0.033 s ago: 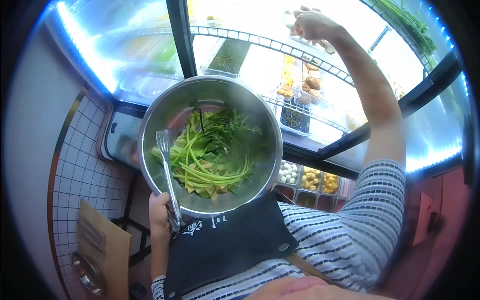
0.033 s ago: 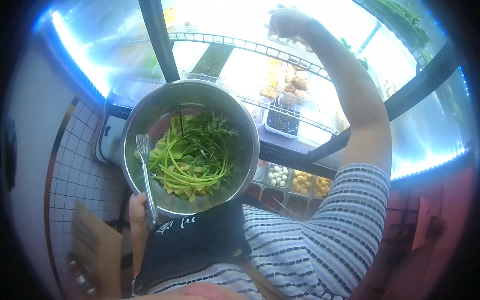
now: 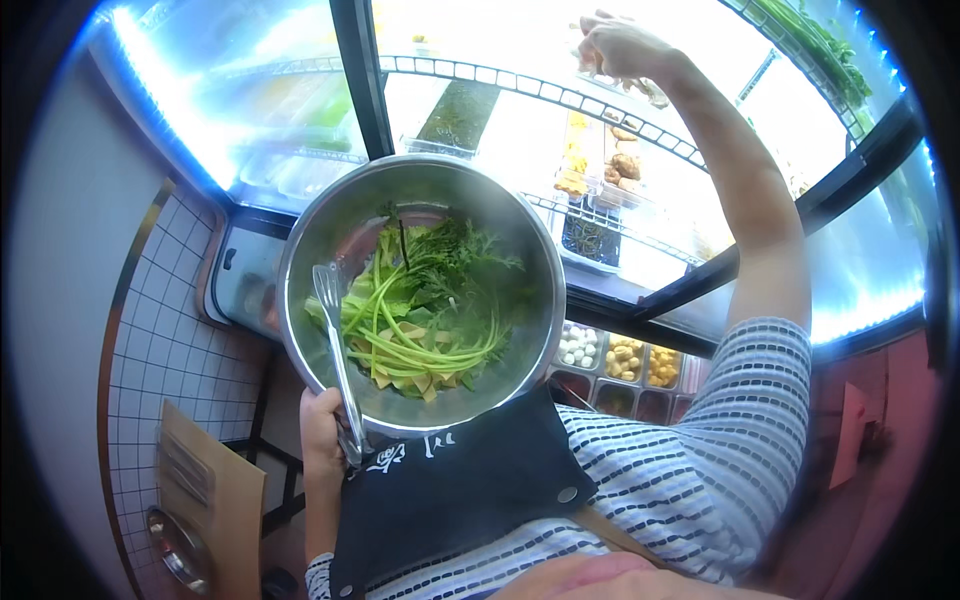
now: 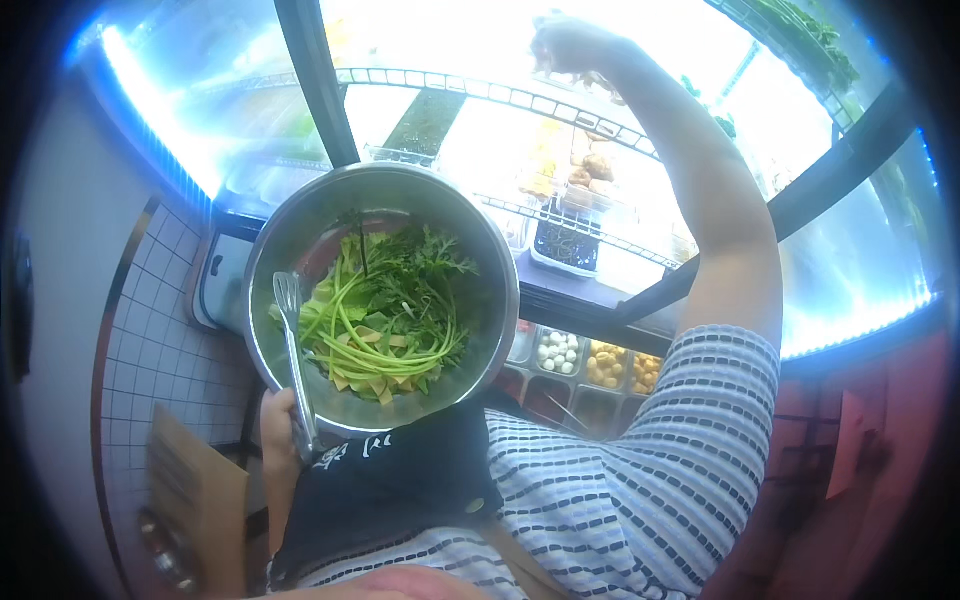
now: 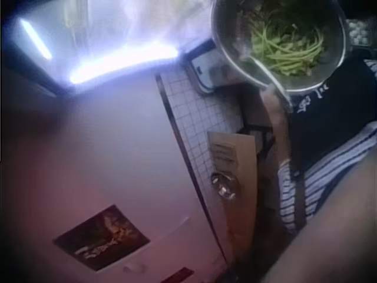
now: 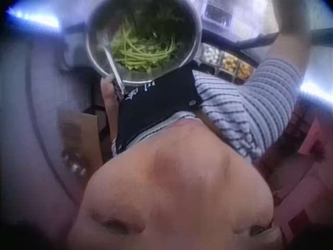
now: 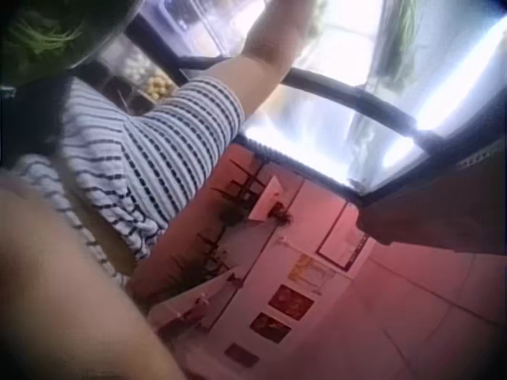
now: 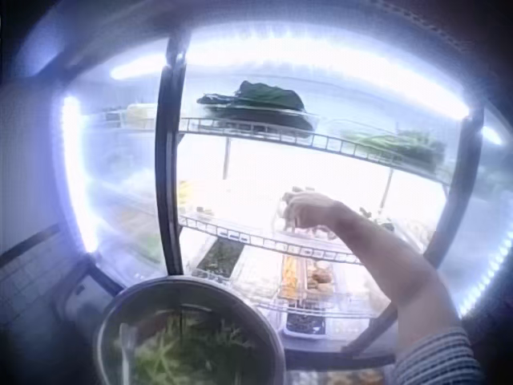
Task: The person opens a refrigerated display case and uses tongs to place various vegetables and tofu into a metal bowl. The person continues adding different greens and items from the case into the bowl.
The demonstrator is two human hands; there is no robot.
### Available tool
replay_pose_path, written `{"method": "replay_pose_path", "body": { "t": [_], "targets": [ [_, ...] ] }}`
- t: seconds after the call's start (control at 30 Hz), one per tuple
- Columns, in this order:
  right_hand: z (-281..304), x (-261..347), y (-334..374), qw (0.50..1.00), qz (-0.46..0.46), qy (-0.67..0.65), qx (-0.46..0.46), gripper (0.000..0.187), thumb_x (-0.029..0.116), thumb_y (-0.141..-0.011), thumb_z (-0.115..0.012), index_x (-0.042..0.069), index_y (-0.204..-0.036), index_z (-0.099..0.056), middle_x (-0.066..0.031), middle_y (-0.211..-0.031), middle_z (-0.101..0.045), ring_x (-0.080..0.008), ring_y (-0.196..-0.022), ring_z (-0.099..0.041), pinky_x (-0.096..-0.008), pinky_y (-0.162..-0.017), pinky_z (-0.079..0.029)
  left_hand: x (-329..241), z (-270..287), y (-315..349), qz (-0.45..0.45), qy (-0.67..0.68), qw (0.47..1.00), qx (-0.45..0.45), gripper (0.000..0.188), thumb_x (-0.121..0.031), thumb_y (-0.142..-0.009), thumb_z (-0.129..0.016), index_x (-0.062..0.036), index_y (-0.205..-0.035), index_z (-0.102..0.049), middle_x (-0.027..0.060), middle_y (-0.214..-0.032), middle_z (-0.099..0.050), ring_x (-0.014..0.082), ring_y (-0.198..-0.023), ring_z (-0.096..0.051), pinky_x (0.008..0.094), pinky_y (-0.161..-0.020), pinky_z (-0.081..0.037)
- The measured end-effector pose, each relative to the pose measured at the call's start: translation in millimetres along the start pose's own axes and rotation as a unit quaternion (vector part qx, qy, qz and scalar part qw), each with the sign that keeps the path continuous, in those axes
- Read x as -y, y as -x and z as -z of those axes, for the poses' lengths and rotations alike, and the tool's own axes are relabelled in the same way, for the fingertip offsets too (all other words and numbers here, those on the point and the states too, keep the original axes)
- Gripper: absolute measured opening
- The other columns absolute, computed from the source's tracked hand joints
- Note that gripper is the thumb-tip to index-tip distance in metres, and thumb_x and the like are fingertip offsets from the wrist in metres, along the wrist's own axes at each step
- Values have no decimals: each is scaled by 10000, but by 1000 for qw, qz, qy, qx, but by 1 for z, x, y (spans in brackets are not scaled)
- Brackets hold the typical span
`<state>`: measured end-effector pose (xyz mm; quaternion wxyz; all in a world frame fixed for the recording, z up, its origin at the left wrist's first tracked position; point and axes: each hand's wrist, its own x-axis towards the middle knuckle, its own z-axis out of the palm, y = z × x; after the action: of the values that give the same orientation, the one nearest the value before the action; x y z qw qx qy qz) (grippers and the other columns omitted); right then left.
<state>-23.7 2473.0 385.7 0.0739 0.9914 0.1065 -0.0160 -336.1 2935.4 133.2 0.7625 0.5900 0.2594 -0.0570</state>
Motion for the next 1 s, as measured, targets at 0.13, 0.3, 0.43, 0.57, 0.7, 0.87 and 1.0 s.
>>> {"method": "replay_pose_path", "body": {
  "t": [0.13,0.3,0.43,0.57,0.7,0.87,1.0],
  "targets": [
    [-25,-46,-3,955,152,-134,-218,329,46,-731,-730,90,-1053,-682,-161,-932,-636,-336,-937,-630,-415,-825,-512,9,-1,1,-27,5,999,-37,68,-48,-757,-519,-22,-746,-580,18,-574,-516,104,-430,-453,244,-408,-343],
    [-21,-77,27,981,13,48,-187,290,153,-831,-730,72,-1084,-612,-91,-1149,-627,-265,-1123,-583,-401,-947,-478,1,-6,2,-9,2,1000,7,87,-50,-781,-521,-18,-803,-599,18,-607,-540,99,-433,-470,240,-407,-357],
    [-27,-11,46,936,60,-46,-343,291,144,-846,-721,80,-1120,-644,-144,-1074,-671,-277,-1011,-651,-394,-887,-517,-1,-11,9,-9,37,999,-23,78,-46,-807,-519,-33,-828,-594,-3,-628,-522,86,-466,-465,237,-422,-355],
    [-88,91,82,909,244,-179,-288,120,36,-887,-682,59,-1004,-676,-67,-895,-666,-177,-774,-640,-306,-711,-524,-10,-9,4,16,36,999,20,140,-12,-784,-518,-9,-889,-609,9,-649,-551,86,-475,-495,223,-425,-360],
    [-149,176,73,932,245,-242,-113,111,90,-886,-670,25,-968,-709,-109,-881,-693,-235,-798,-665,-344,-730,-527,-14,-3,2,25,18,998,56,174,-2,-769,-555,4,-923,-636,12,-697,-599,68,-487,-498,211,-442,-352],
    [-186,217,70,940,126,-316,-38,237,213,-899,-664,-10,-958,-723,-144,-811,-708,-269,-778,-692,-358,-725,-538,-17,-9,0,20,-19,999,43,145,-17,-741,-546,1,-861,-626,30,-657,-598,81,-475,-500,214,-447,-357],
    [-206,257,34,953,-9,-291,87,457,419,-854,-697,-33,-911,-735,-217,-812,-701,-332,-801,-692,-418,-758,-533,-19,-5,-3,17,-10,997,74,186,22,-742,-506,3,-886,-621,29,-697,-604,83,-493,-502,216,-450,-362]
  ]
}}
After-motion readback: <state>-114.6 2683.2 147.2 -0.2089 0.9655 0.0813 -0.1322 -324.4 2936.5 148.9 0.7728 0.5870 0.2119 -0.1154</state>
